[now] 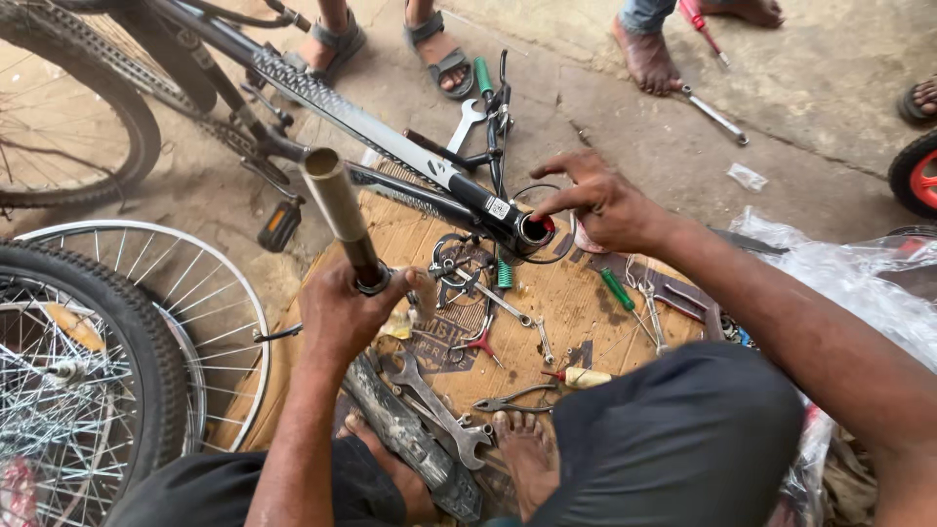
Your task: The person sits on the floor and works on a bicycle frame, specifically the head tube area. They insert a metal tube into the frame, apply red grease to the interior, and use a hammer to tap the tube into place. The person also handles small metal parts and uses a screwdriver to manipulate components within the frame.
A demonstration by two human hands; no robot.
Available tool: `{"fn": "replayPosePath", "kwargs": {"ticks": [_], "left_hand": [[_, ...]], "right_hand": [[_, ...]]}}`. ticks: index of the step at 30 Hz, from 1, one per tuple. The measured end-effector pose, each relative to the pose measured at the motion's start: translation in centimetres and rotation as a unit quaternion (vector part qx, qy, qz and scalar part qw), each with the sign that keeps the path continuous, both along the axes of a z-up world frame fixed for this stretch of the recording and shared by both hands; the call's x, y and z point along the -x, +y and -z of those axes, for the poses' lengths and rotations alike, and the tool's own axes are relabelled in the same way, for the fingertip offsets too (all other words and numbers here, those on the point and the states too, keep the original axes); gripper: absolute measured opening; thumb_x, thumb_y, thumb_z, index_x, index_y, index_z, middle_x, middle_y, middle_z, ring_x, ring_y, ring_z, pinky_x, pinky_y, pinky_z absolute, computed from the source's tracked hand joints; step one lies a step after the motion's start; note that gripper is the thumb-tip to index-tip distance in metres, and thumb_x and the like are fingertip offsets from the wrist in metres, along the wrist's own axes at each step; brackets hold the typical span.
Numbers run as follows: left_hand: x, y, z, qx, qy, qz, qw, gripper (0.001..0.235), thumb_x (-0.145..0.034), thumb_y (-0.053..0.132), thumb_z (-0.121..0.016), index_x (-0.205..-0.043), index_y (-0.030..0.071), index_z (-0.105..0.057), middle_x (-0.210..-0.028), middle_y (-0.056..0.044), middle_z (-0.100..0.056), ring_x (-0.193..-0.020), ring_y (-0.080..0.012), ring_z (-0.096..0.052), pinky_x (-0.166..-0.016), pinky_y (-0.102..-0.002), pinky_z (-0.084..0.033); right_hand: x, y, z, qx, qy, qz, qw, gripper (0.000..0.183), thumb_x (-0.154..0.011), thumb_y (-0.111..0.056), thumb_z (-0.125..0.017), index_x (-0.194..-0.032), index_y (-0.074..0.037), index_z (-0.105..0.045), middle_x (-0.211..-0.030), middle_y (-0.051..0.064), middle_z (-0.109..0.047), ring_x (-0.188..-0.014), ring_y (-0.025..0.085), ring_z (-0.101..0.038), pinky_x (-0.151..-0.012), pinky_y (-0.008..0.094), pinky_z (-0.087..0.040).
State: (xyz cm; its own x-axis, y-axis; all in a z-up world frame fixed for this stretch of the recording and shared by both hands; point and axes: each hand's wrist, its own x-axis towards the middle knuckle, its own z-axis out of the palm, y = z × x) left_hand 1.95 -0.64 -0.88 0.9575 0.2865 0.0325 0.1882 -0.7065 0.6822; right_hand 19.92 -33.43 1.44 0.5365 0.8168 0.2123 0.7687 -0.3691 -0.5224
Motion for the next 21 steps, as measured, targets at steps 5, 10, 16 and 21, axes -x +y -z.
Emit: {"fn": "replayPosePath", "kwargs": {"ticks": [5, 10, 16, 21], "left_hand": [[0.4, -0.1, 0.2, -0.024, -0.042, 0.021, 0.999, 0.045, -0.078, 0.051, -0.084, -0.072, 0.011, -0.065, -0.066, -0.005, -0.065, -0.060, -0.0235, -0.064, -0.058, -0.041, -0.047], [0.5, -0.3, -0.2, -0.020, -0.071, 0.036, 0.997, 0.044, -0.077, 0.051, -0.084, -0.072, 0.011, -0.064, -0.067, -0.006, -0.064, -0.060, -0.0256, -0.064, -0.056, -0.043, -0.046], [0.0, 0.5, -0.5, 0.000, -0.022, 0.006, 1.000, 0.048, -0.078, 0.053, -0.084, -0.069, 0.011, -0.063, -0.063, -0.006, -0.064, -0.057, -0.0249, -0.064, -0.056, -0.043, -0.047], [0.0, 1.1, -0.2, -0.010, -0.020, -0.021, 1.000, 0.048, -0.079, 0.054, -0.084, -0.068, 0.011, -0.063, -0.061, -0.005, -0.063, -0.056, -0.0227, -0.063, -0.057, -0.042, -0.046]], "right_hand": [[0.1, -0.8, 0.0, 0.043, -0.004, -0.005, 0.999, 0.051, -0.083, 0.010, -0.061, -0.107, -0.030, -0.081, -0.140, 0.009, -0.062, -0.128, 0.029, -0.053, -0.112, 0.045, -0.041], [1.7, -3.1, 1.7, 0.010, -0.025, 0.015, 1.000, 0.050, -0.083, 0.003, -0.069, -0.120, -0.029, -0.076, -0.139, 0.012, -0.060, -0.130, 0.032, -0.053, -0.113, 0.045, -0.043], [6.0, -3.8, 3.6, -0.083, 0.007, 0.081, 0.993, 0.048, -0.093, 0.005, -0.065, -0.121, -0.033, -0.073, -0.143, 0.007, -0.061, -0.129, 0.026, -0.059, -0.106, 0.039, -0.052], [8.4, -1.1, 5.3, -0.101, -0.031, 0.155, 0.982, 0.058, -0.091, 0.011, -0.057, -0.139, -0.020, -0.066, -0.149, 0.018, -0.047, -0.139, 0.035, -0.047, -0.113, 0.047, -0.048]]}}
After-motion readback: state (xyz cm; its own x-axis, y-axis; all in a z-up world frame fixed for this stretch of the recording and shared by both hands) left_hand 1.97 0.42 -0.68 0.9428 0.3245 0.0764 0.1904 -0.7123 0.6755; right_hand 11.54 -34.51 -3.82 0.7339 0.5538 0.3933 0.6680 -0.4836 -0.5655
